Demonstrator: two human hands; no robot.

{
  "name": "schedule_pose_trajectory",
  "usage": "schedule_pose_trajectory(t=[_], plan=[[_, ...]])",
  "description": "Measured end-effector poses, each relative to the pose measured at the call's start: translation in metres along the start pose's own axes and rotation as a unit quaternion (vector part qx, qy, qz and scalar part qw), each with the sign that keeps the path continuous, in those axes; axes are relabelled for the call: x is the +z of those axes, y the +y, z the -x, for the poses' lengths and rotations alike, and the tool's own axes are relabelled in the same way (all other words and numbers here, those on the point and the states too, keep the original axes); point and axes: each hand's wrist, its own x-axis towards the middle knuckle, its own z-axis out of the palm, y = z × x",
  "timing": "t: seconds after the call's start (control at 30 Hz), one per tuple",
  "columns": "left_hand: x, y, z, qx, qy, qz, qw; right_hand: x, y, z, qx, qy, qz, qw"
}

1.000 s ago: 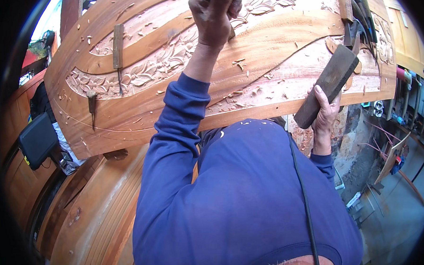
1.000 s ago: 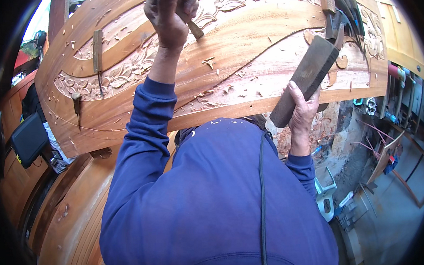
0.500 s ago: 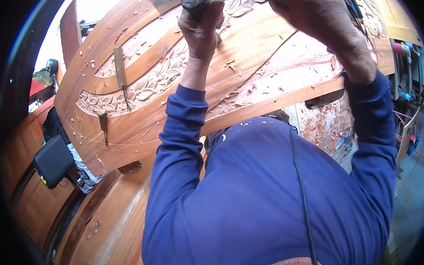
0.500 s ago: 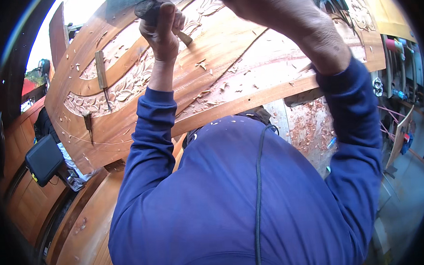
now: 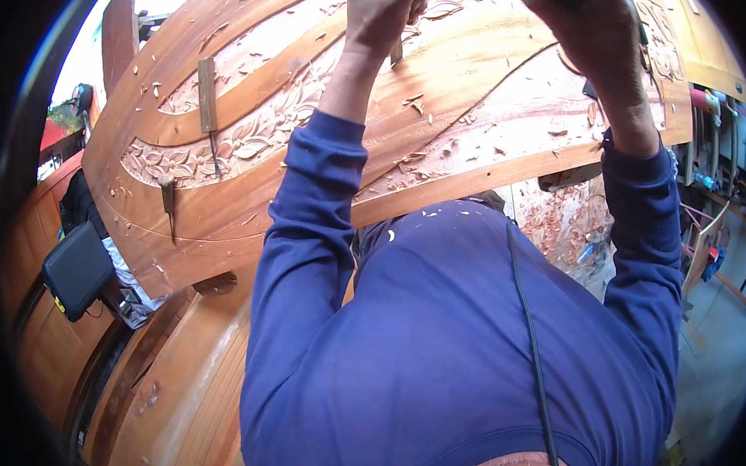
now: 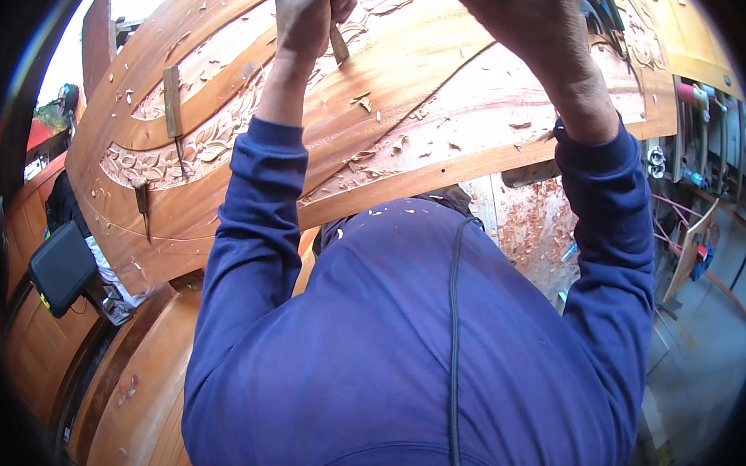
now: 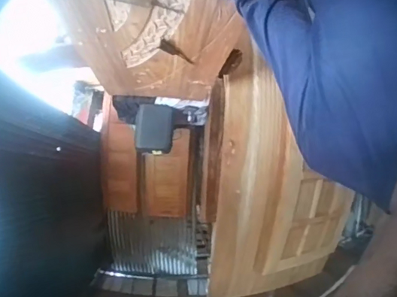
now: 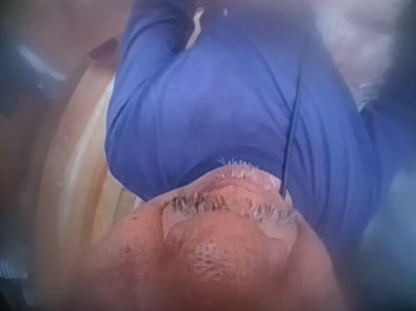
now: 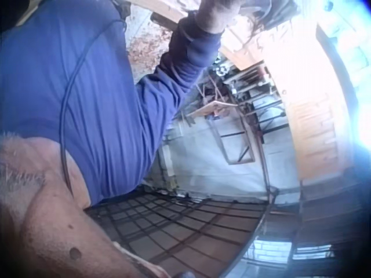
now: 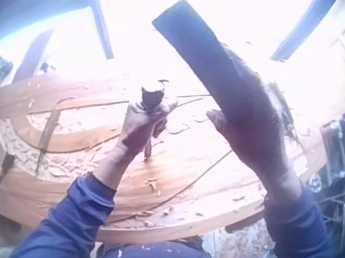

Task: The person carves decorative floral patterns into a large wooden board using a chisel and a wooden mallet, occasionally clearing away shavings by hand.

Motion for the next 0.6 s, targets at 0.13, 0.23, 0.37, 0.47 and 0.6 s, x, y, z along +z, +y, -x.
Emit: schedule_pose_trajectory(t=[0.13, 0.23, 0.37, 0.47, 0.6], plan=[[-0.027, -0.004, 0.029, 0.099, 0.005, 0.040, 0.994, -0.017, -0.003, -0.006, 0.069, 0.043, 0.050, 0.995], [-0.040, -0.011, 0.040, 0.100, 0.062, 0.094, 0.989, -0.024, 0.005, -0.004, 0.082, 0.056, 0.048, 0.994], [-0.037, -0.007, 0.036, 0.094, -0.007, 0.036, 0.995, -0.045, 0.007, -0.012, 0.045, 0.066, 0.051, 0.995], [-0.041, -0.015, 0.031, 0.051, -0.060, -0.052, 0.996, -0.037, -0.004, -0.026, -0.075, 0.003, 0.004, 0.997], [-0.026, 0.004, 0.045, 0.124, -0.031, 0.021, 0.992, 0.001, -0.020, -0.036, -0.199, -0.128, -0.014, 0.972]])
